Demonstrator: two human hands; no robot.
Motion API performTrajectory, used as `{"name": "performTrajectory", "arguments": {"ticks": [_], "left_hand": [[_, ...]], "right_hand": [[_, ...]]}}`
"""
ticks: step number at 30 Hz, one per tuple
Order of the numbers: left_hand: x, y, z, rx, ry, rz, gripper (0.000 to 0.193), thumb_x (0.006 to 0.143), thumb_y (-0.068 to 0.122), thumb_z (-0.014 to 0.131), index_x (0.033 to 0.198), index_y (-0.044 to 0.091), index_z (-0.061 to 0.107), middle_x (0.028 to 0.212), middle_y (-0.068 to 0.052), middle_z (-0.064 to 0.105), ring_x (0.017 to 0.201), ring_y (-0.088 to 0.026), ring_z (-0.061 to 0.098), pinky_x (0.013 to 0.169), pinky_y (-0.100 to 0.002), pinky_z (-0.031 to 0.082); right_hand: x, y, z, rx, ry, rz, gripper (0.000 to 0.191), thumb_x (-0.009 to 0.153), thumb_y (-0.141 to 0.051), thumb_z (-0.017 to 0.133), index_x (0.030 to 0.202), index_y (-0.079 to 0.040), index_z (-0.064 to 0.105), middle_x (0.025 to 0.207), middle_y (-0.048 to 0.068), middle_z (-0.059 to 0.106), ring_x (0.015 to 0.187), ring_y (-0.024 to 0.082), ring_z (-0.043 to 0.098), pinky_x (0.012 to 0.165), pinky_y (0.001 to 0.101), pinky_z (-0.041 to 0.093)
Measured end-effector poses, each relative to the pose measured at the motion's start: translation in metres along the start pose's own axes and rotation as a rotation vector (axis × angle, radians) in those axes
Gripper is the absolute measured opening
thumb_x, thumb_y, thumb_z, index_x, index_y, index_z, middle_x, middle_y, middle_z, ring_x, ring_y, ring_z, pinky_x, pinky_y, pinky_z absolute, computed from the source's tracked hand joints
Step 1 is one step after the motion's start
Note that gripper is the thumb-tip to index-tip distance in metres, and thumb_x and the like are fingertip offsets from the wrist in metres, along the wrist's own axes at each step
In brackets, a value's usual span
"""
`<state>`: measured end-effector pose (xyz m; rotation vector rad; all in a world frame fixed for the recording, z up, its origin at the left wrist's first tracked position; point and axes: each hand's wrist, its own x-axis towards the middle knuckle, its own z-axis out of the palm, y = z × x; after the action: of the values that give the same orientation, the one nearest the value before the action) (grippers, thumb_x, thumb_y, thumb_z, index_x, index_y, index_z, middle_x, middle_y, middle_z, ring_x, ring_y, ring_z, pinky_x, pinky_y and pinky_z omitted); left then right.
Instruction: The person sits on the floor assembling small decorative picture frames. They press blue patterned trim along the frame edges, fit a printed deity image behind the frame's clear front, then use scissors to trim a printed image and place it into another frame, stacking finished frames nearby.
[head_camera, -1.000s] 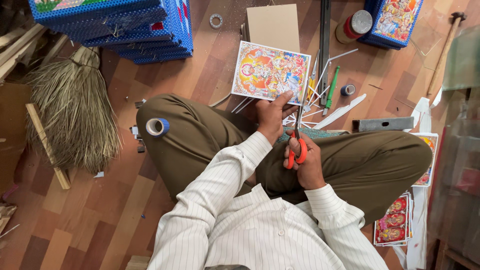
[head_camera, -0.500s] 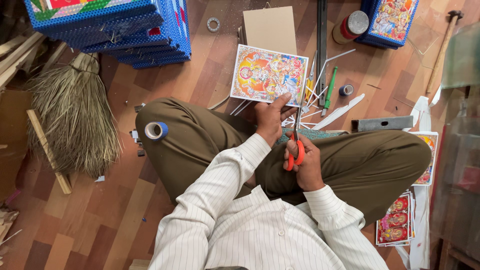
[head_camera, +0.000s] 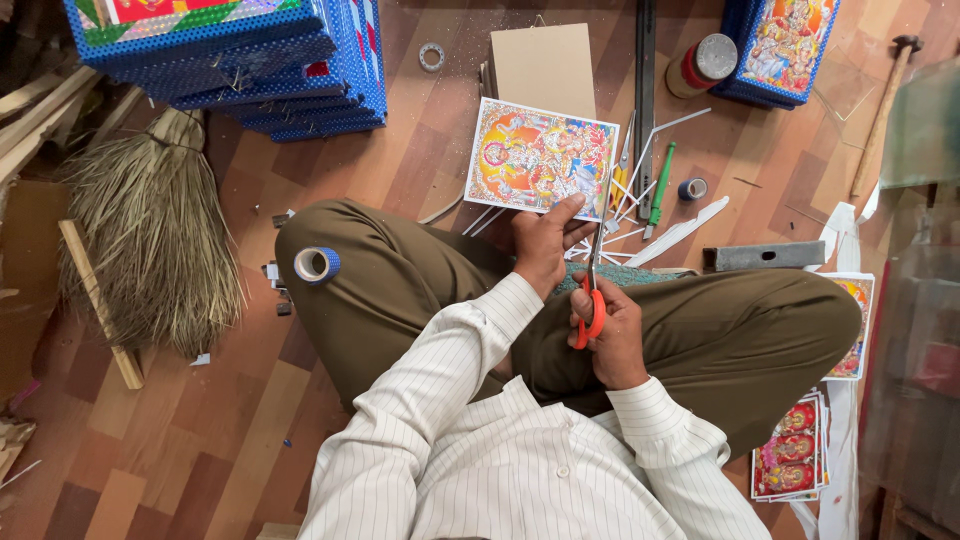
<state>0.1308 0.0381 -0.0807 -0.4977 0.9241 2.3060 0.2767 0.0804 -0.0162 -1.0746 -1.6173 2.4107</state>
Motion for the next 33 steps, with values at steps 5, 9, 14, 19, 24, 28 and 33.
{"name": "performTrajectory", "arguments": {"ticks": [5, 9, 14, 19, 24, 28, 33], "left_hand": [[-0.001, 0.0, 0.0, -0.011, 0.004, -0.009, 0.024, 0.09, 0.004, 0.073, 0.11, -0.007, 0.064, 0.098, -0.014, 0.073, 0.082, -0.023, 0.075, 0.071, -0.035, 0.066], [-0.001, 0.002, 0.0, -0.013, 0.001, -0.009, 0.023, 0.09, 0.004, 0.072, 0.108, -0.007, 0.065, 0.098, -0.014, 0.074, 0.081, -0.023, 0.076, 0.071, -0.036, 0.066], [-0.005, 0.0, 0.0, 0.034, 0.023, -0.038, 0.022, 0.087, 0.004, 0.073, 0.104, -0.007, 0.066, 0.095, -0.014, 0.073, 0.079, -0.024, 0.075, 0.069, -0.037, 0.065], [-0.009, -0.002, -0.001, 0.054, 0.001, -0.043, 0.019, 0.089, 0.005, 0.073, 0.102, -0.008, 0.068, 0.094, -0.015, 0.074, 0.079, -0.024, 0.075, 0.071, -0.037, 0.065], [-0.009, 0.002, -0.001, 0.027, -0.023, -0.055, 0.018, 0.089, 0.005, 0.073, 0.101, -0.007, 0.068, 0.095, -0.015, 0.074, 0.081, -0.024, 0.075, 0.073, -0.037, 0.066], [-0.008, 0.002, 0.0, 0.036, -0.017, -0.06, 0.018, 0.088, 0.005, 0.072, 0.102, -0.006, 0.068, 0.095, -0.014, 0.074, 0.081, -0.024, 0.075, 0.072, -0.037, 0.066], [-0.007, 0.0, -0.002, 0.051, -0.02, -0.068, 0.018, 0.089, 0.005, 0.073, 0.101, -0.008, 0.068, 0.094, -0.015, 0.075, 0.08, -0.024, 0.075, 0.073, -0.036, 0.066]], "right_hand": [[-0.001, -0.001, 0.001, -0.025, 0.01, -0.017, 0.047, 0.09, -0.021, 0.074, 0.128, 0.004, 0.062, 0.078, 0.001, 0.062, 0.06, 0.006, 0.058, 0.048, 0.0243, 0.051], [0.001, -0.004, 0.002, -0.011, -0.006, -0.011, 0.046, 0.091, -0.022, 0.074, 0.126, 0.005, 0.063, 0.072, 0.004, 0.062, 0.045, 0.005, 0.045, 0.045, 0.0229, 0.047], [0.011, -0.008, 0.004, 0.003, -0.02, -0.054, 0.044, 0.094, -0.026, 0.071, 0.123, 0.006, 0.063, 0.07, 0.005, 0.063, 0.041, 0.006, 0.044, 0.043, 0.0217, 0.043], [0.017, -0.01, 0.003, -0.001, -0.026, -0.08, 0.042, 0.096, -0.028, 0.07, 0.12, 0.007, 0.062, 0.07, 0.006, 0.063, 0.042, 0.007, 0.044, 0.044, 0.0223, 0.043], [0.018, -0.008, 0.004, -0.01, 0.0, -0.076, 0.042, 0.096, -0.029, 0.07, 0.12, 0.005, 0.064, 0.07, 0.004, 0.062, 0.041, 0.005, 0.042, 0.043, 0.021, 0.042], [0.02, -0.005, 0.006, -0.025, 0.017, -0.087, 0.044, 0.095, -0.029, 0.071, 0.122, 0.004, 0.065, 0.069, 0.004, 0.061, 0.042, 0.005, 0.043, 0.043, 0.0208, 0.043], [0.019, -0.004, 0.007, -0.015, 0.036, -0.087, 0.043, 0.096, -0.028, 0.072, 0.123, 0.005, 0.065, 0.069, 0.003, 0.06, 0.043, 0.004, 0.043, 0.043, 0.0208, 0.044]]}}
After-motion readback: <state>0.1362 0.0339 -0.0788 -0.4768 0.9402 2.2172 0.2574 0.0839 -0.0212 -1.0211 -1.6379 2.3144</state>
